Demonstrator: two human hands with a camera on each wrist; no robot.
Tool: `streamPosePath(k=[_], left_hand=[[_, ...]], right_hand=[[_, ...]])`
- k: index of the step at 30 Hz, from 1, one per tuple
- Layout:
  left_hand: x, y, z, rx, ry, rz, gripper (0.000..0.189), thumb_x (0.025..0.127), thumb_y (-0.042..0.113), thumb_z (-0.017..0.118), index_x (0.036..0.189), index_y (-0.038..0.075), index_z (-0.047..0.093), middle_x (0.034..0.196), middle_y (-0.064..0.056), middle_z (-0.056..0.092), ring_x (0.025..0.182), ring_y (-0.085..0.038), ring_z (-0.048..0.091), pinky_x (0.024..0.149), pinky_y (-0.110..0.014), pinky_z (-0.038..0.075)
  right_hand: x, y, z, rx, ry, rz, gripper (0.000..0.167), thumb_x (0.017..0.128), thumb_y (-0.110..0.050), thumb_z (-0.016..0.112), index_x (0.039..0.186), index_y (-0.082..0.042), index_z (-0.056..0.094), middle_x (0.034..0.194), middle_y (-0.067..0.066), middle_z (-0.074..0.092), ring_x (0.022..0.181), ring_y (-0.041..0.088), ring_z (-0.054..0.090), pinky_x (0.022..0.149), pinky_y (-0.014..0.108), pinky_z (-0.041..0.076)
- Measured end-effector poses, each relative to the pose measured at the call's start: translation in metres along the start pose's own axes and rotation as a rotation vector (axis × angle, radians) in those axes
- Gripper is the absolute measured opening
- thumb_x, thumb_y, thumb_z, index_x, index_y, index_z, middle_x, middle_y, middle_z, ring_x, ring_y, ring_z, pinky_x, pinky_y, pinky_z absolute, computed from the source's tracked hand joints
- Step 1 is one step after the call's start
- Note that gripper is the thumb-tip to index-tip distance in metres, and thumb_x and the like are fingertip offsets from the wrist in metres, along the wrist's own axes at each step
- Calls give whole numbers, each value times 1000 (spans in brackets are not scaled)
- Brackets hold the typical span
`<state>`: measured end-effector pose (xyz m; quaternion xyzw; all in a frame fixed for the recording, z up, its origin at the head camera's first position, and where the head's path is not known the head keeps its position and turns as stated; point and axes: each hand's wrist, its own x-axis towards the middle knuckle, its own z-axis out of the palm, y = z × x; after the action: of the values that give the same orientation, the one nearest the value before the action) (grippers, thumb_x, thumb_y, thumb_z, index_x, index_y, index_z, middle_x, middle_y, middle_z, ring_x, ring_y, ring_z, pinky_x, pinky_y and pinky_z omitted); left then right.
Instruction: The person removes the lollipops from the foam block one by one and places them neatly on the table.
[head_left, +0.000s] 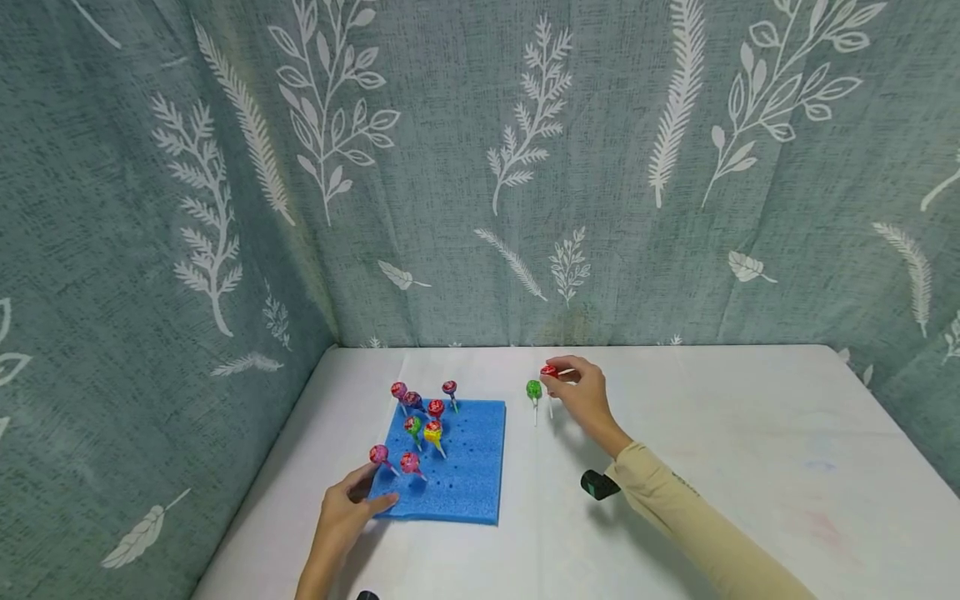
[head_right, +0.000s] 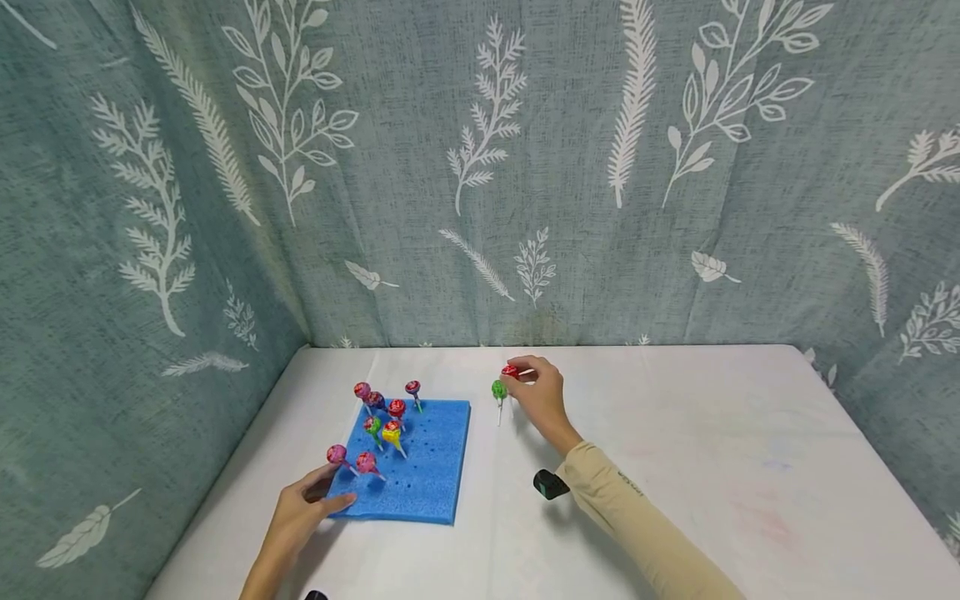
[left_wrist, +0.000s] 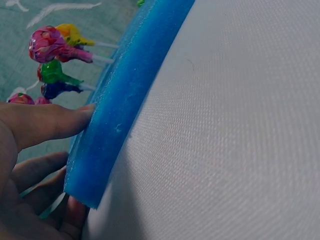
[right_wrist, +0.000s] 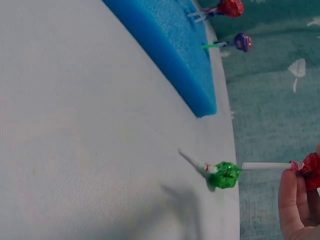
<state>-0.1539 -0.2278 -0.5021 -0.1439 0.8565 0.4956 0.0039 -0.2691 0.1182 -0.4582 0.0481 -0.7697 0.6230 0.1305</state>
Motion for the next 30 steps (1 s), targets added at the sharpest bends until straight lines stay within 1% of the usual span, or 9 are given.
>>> streamPosePath(k=[5, 9, 13, 16, 21, 26, 30], left_hand=[[1, 0, -1, -8, -1, -14, 76, 70, 26, 84, 133, -2, 50, 121, -24, 57, 110, -36, 54, 92, -50, 44], [0, -1, -2, -12, -2, -21, 76, 71, 26, 84, 133, -2, 50, 121, -24, 58, 110, -35, 53, 92, -50, 44], [0, 0, -2, -9, -1, -21, 75, 71, 24, 83, 133, -2, 50, 121, -24, 57, 110, -35, 53, 92, -50, 44], [1, 1, -1, -10, -4, -9, 74, 72, 24, 83, 134, -1, 50, 122, -24, 57, 111, -35, 53, 92, -50, 44], [1, 2, 0, -5, -1, 14, 73, 73, 24, 82, 133, -2, 50, 123, -25, 56, 111, -36, 53, 92, -51, 43], [0, 3, 1, -6, 9, 3, 73, 72, 23, 82, 133, -2, 51, 122, -25, 57, 111, -37, 53, 91, -50, 44], [0, 1, -1, -9, 10, -7, 73, 72, 24, 83, 133, -1, 51, 120, -23, 58, 110, -35, 54, 91, -50, 44]], right_hand=[[3, 5, 0, 9, 7, 39, 21, 81, -2, 73, 101, 0, 68, 96, 17, 65, 76, 30, 63, 63, 31, 56], [5, 10, -1, 5, 3, 74, 23, 81, -3, 73, 103, 2, 67, 96, 17, 65, 77, 33, 64, 65, 35, 56], [8, 17, -2, -17, -9, 106, 26, 83, -4, 71, 106, 4, 66, 98, 17, 65, 76, 31, 64, 65, 32, 56], [11, 22, -4, -31, -6, 127, 26, 83, -5, 71, 107, 5, 66, 98, 17, 65, 74, 27, 64, 63, 31, 56], [13, 28, -7, -27, 3, 171, 27, 83, -5, 70, 108, 6, 66, 97, 18, 65, 73, 26, 64, 64, 34, 56], [15, 33, -6, -62, -15, 205, 29, 85, -8, 70, 110, 5, 65, 97, 18, 65, 74, 27, 65, 64, 35, 56], [18, 37, -2, -101, -33, 222, 29, 85, -10, 70, 110, 4, 65, 95, 17, 64, 72, 27, 66, 61, 33, 55]])
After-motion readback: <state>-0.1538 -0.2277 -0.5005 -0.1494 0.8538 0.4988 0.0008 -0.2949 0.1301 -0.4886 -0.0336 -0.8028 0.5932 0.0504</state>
